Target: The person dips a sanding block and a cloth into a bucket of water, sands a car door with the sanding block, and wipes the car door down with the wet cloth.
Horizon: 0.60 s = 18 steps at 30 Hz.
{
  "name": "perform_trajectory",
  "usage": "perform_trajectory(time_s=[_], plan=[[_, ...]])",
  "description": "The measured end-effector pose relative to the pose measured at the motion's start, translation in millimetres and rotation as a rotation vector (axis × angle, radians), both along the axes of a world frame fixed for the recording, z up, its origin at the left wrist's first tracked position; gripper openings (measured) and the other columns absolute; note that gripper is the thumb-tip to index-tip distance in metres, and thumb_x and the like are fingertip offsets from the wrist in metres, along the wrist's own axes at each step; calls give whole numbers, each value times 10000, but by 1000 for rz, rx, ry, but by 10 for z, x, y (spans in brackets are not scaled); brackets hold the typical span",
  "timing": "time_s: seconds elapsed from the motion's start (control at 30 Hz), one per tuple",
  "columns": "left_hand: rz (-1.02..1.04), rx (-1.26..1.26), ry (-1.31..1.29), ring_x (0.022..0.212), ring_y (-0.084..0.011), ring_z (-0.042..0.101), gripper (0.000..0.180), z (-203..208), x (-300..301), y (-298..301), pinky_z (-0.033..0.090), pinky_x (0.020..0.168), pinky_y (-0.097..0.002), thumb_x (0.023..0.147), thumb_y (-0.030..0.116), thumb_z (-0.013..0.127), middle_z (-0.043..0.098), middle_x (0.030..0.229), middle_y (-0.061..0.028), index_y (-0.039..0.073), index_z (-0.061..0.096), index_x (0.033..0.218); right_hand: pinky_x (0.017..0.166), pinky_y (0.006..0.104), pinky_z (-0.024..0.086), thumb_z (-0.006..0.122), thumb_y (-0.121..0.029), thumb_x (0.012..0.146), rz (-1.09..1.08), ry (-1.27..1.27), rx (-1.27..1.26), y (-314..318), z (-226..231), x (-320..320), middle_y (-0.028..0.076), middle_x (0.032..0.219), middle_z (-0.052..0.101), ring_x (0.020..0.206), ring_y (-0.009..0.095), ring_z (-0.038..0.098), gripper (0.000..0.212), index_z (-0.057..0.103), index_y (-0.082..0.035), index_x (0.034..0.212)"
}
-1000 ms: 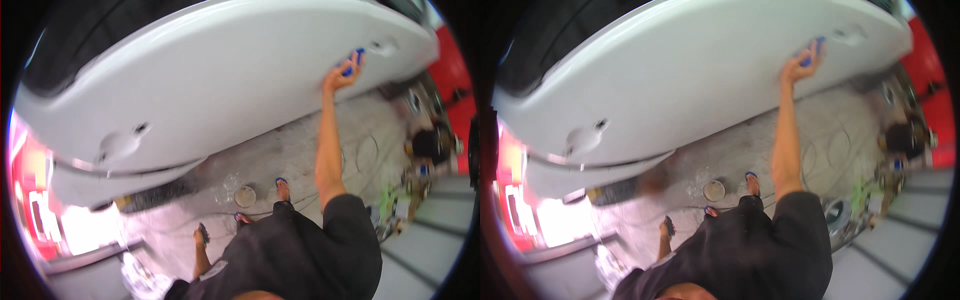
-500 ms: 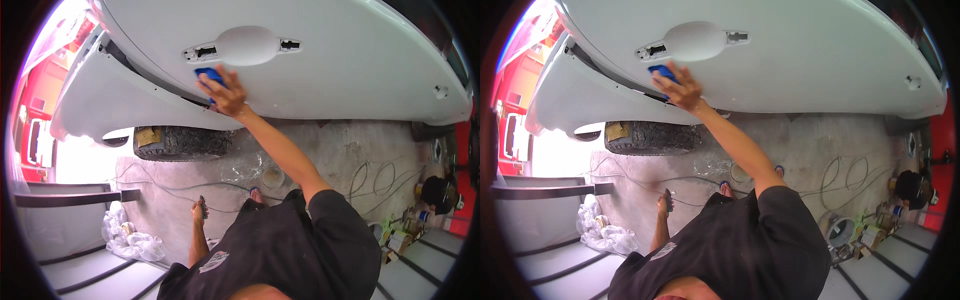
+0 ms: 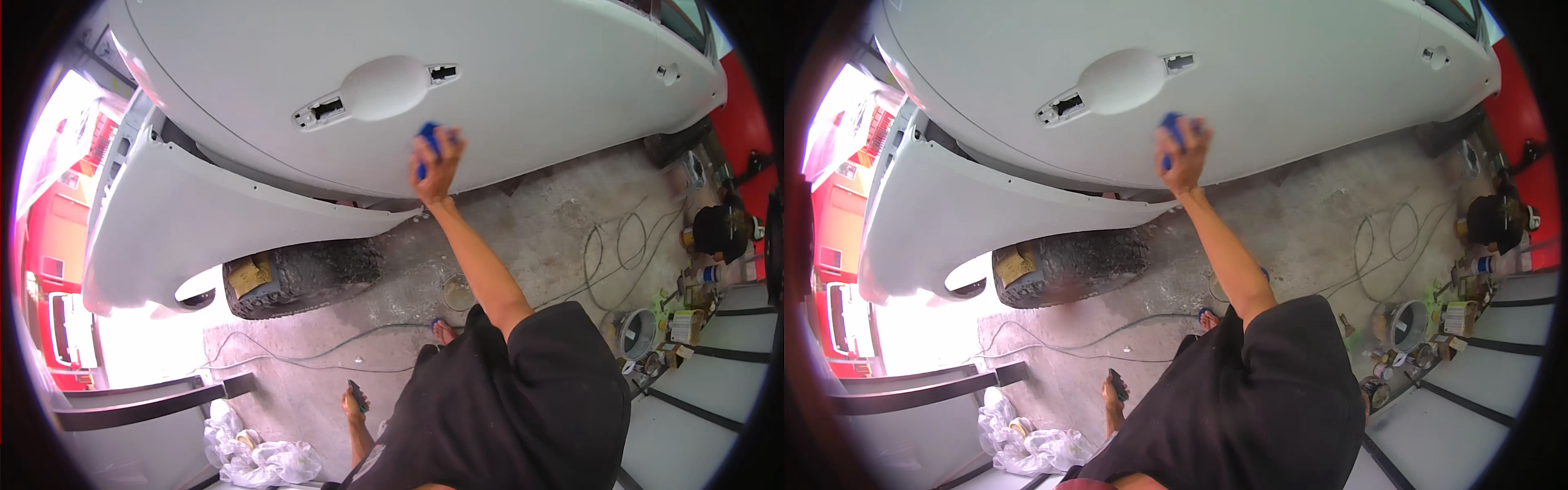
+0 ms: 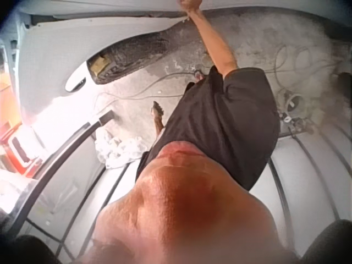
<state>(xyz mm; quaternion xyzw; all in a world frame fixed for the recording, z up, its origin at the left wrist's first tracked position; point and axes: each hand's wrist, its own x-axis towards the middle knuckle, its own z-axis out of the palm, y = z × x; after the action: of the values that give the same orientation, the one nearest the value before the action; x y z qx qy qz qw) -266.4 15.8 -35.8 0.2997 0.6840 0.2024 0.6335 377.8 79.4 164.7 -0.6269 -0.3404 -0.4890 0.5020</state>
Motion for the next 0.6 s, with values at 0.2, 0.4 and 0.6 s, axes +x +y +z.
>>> perform_trajectory(time_s=[0.2, 0.4, 0.6], plan=[[-39, -139, -48, 532, -242, 610, 349, -143, -136, 145, 514, 420, -388, 903, 378, 711, 605, 709, -95, 69, 588, 1008, 1199, 620, 223, 605, -124, 972, 98, 246, 258, 658, 584, -755, 214, 1571, 360, 1475, 496, 286, 477, 539, -119, 1444], [-123, 20, -17, 545, -236, 610, 342, 8, 551, 605, 500, 410, -373, 903, 390, 718, 611, 734, -91, 87, 599, 1009, 1265, 572, -29, 788, -221, 721, 172, -218, -437, 891, 461, -1073, -82, 1621, 399, 1545, 258, 286, 781, 552, -424, 1436], [-111, 68, -54, 527, -216, 593, 391, -12, 576, 450, 480, 408, -357, 920, 455, 686, 609, 724, -76, 81, 601, 995, 1228, 591, 179, 660, -53, 854, 154, 96, 191, 205, 789, -69, 122, 1519, 513, 1476, 444, 365, 458, 699, -221, 1278]])
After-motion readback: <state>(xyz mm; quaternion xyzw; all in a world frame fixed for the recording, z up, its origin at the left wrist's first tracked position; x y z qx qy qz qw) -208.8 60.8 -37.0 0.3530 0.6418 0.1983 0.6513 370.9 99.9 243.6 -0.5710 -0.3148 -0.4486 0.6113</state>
